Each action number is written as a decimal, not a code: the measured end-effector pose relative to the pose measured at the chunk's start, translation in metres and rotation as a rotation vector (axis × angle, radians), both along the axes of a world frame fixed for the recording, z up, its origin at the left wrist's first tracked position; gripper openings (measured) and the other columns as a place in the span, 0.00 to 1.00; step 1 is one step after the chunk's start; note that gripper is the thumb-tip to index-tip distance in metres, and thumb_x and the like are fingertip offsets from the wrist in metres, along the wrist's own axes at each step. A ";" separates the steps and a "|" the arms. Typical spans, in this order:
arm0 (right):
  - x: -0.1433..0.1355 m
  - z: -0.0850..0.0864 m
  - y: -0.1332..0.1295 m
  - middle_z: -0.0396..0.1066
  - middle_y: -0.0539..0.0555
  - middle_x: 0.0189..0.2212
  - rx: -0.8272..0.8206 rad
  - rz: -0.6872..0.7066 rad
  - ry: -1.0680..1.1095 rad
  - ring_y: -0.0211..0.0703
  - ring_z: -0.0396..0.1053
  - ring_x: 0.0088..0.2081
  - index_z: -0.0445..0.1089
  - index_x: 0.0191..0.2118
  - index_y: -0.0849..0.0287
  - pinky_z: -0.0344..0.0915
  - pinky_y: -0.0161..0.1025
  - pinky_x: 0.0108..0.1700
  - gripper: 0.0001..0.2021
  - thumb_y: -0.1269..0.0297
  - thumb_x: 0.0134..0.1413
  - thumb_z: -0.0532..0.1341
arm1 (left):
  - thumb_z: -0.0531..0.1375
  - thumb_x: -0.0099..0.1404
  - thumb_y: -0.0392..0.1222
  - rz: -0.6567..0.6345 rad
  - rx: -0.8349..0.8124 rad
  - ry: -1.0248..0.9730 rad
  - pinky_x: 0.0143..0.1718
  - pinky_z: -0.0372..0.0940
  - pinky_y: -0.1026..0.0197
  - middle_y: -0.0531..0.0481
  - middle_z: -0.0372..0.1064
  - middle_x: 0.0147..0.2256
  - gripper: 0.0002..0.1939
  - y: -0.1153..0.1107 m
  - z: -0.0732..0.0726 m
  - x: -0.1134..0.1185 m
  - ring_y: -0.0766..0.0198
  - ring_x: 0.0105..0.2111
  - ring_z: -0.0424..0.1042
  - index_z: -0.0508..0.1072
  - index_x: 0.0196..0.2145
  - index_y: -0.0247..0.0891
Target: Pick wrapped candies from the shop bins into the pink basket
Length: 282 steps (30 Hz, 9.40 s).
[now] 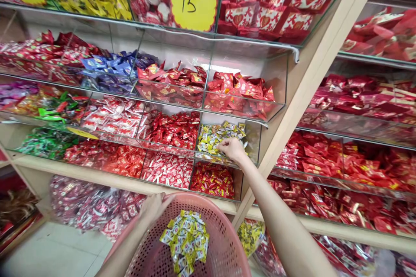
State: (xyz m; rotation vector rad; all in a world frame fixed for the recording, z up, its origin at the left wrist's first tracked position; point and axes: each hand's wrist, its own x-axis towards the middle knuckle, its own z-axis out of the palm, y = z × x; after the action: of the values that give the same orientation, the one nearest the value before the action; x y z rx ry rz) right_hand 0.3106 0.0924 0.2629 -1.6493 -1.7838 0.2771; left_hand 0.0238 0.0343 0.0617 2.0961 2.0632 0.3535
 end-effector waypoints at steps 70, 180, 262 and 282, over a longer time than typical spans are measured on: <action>-0.057 -0.237 -0.101 0.46 0.44 0.15 -0.421 0.524 0.056 0.30 0.44 0.20 0.52 0.14 0.60 0.42 0.32 0.22 0.12 0.71 0.42 0.53 | 0.34 0.58 0.68 -0.025 -0.004 0.038 0.37 0.62 0.58 0.40 0.73 0.32 0.39 -0.002 0.005 0.002 0.54 0.36 0.72 0.73 0.34 0.37; -0.070 -0.176 -0.101 0.59 0.45 0.19 -0.415 0.560 0.201 0.32 0.53 0.22 0.69 0.32 0.61 0.50 0.30 0.24 0.10 0.60 0.50 0.57 | 0.36 0.58 0.68 0.010 -0.032 0.027 0.38 0.62 0.58 0.39 0.73 0.34 0.38 -0.005 0.007 0.003 0.54 0.37 0.72 0.73 0.35 0.37; -0.041 -0.068 -0.131 0.61 0.52 0.34 0.157 0.364 -0.155 0.42 0.61 0.37 0.61 0.38 0.55 0.59 0.38 0.38 0.08 0.66 0.50 0.57 | 0.36 0.58 0.68 -0.008 -0.046 0.025 0.39 0.62 0.56 0.40 0.73 0.34 0.37 -0.001 0.004 0.002 0.53 0.37 0.72 0.72 0.34 0.38; -0.113 -0.224 -0.147 0.64 0.53 0.38 -0.256 0.305 -0.335 0.44 0.61 0.42 0.64 0.36 0.57 0.57 0.37 0.43 0.10 0.70 0.44 0.60 | 0.36 0.58 0.69 -0.005 -0.056 0.034 0.40 0.61 0.56 0.38 0.72 0.35 0.38 -0.002 0.007 0.003 0.53 0.39 0.71 0.73 0.36 0.37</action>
State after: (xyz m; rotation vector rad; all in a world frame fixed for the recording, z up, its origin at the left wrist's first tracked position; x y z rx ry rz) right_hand 0.1979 -0.0547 0.0392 -1.6657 -2.3417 0.3981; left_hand 0.0264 0.0324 0.0687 2.0884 2.0619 0.2585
